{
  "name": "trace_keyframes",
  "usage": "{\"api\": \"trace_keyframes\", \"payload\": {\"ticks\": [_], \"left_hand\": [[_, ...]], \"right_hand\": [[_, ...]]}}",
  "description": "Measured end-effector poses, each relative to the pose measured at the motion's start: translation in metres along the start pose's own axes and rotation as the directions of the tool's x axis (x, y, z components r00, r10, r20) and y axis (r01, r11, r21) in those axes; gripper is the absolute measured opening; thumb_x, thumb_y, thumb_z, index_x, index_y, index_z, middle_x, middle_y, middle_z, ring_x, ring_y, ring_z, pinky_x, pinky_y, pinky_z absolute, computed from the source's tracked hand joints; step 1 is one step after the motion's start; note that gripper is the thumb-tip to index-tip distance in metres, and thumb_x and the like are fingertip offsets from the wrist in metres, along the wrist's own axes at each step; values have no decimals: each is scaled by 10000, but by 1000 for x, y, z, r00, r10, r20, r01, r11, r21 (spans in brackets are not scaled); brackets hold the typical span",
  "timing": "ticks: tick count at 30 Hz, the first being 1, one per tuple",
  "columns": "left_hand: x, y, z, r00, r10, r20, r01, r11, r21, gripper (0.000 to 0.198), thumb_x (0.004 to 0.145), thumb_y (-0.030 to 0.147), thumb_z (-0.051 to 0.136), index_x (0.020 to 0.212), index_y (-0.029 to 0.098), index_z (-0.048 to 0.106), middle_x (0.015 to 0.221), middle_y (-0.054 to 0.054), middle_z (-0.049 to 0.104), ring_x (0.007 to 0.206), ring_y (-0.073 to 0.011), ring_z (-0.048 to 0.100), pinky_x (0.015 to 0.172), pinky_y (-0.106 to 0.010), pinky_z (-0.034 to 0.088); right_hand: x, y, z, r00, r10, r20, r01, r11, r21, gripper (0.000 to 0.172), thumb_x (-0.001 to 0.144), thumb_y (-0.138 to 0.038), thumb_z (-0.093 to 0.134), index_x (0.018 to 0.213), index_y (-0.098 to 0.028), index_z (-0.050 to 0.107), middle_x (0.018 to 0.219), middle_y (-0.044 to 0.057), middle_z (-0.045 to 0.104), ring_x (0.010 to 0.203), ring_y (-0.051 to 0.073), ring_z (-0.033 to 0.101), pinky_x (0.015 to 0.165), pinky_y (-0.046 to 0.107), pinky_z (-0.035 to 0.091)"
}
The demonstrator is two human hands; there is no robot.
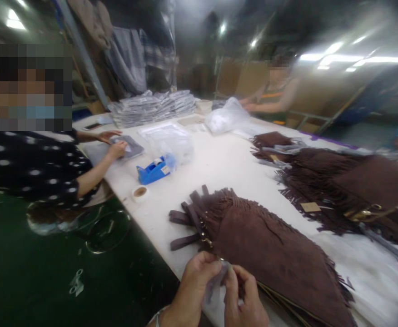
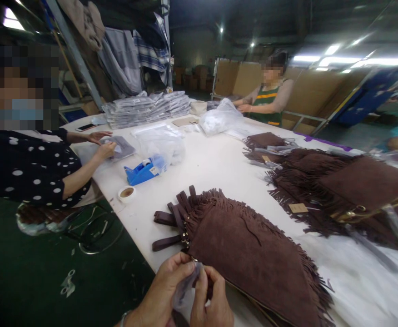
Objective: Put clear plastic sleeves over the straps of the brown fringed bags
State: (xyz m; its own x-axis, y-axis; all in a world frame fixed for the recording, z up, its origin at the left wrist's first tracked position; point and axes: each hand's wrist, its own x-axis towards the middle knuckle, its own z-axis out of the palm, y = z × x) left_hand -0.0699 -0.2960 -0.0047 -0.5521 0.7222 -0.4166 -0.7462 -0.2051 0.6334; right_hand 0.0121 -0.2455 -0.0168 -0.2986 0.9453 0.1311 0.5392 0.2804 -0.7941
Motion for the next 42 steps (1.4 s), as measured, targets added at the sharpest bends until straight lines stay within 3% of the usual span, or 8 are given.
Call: {"api": "trace_keyframes", "payload": {"ticks": [4,8,14,19,24,32,37,42], "left_hand": [[-1,-1,4,999,15,-41,-16,1000,-17,152,764,220,683,849,137,589,741,-44,634,644,-132,568,635,-236,416],[2,-3,-1,998,35,49,-34,999,-24,76,787,158,618,824,167,553,763,-19,616,687,-137,564,676,-254,425],[5,-5,-6,995,100,20,-102,990,98,101,797,183,617,746,166,532,705,5,574,668,-133,520,650,-248,411],[7,-5,-4,977,208,-45,-185,933,308,148,786,246,657,720,162,554,674,11,573,674,-136,503,646,-232,407],[5,-5,-7,964,262,-44,-215,867,450,142,815,288,630,752,167,593,719,-2,611,724,-159,535,679,-242,433],[1,-9,-12,968,250,17,-233,873,427,227,786,378,689,853,163,667,836,-51,694,815,-199,608,763,-272,468],[12,-5,-15,972,236,10,-219,885,412,277,702,411,758,772,160,663,763,-44,693,762,-194,625,738,-264,482],[0,1,-12,969,239,-68,-151,784,602,406,606,553,771,752,186,680,748,-38,701,764,-250,640,663,-308,519]], "right_hand": [[-7,6,1,998,55,17,-57,987,152,497,826,-629,506,998,-187,653,822,56,720,664,185,662,592,250,464],[-8,8,5,999,20,38,-28,971,237,428,838,-583,515,909,-187,662,853,54,708,740,193,659,671,259,478],[-7,7,13,984,-175,-10,175,978,114,319,921,-463,468,878,-195,637,787,35,668,659,157,614,609,239,446],[-6,14,21,847,-507,-159,484,860,-161,181,951,-300,495,945,-187,636,874,53,692,761,147,658,670,230,443],[-2,27,22,690,-704,-167,618,694,-369,144,931,-259,557,1005,-168,640,911,63,718,768,151,685,682,232,462],[-9,20,12,834,-551,22,545,816,-193,291,977,-262,416,1200,-206,593,1063,99,670,887,192,672,693,261,503],[8,11,-4,848,-503,168,470,860,200,284,962,-185,392,1148,-214,604,989,83,627,916,162,634,779,244,504],[-2,-3,-14,910,-381,162,325,900,292,249,927,-219,464,1026,-234,692,858,38,655,809,145,626,720,226,494]]}}
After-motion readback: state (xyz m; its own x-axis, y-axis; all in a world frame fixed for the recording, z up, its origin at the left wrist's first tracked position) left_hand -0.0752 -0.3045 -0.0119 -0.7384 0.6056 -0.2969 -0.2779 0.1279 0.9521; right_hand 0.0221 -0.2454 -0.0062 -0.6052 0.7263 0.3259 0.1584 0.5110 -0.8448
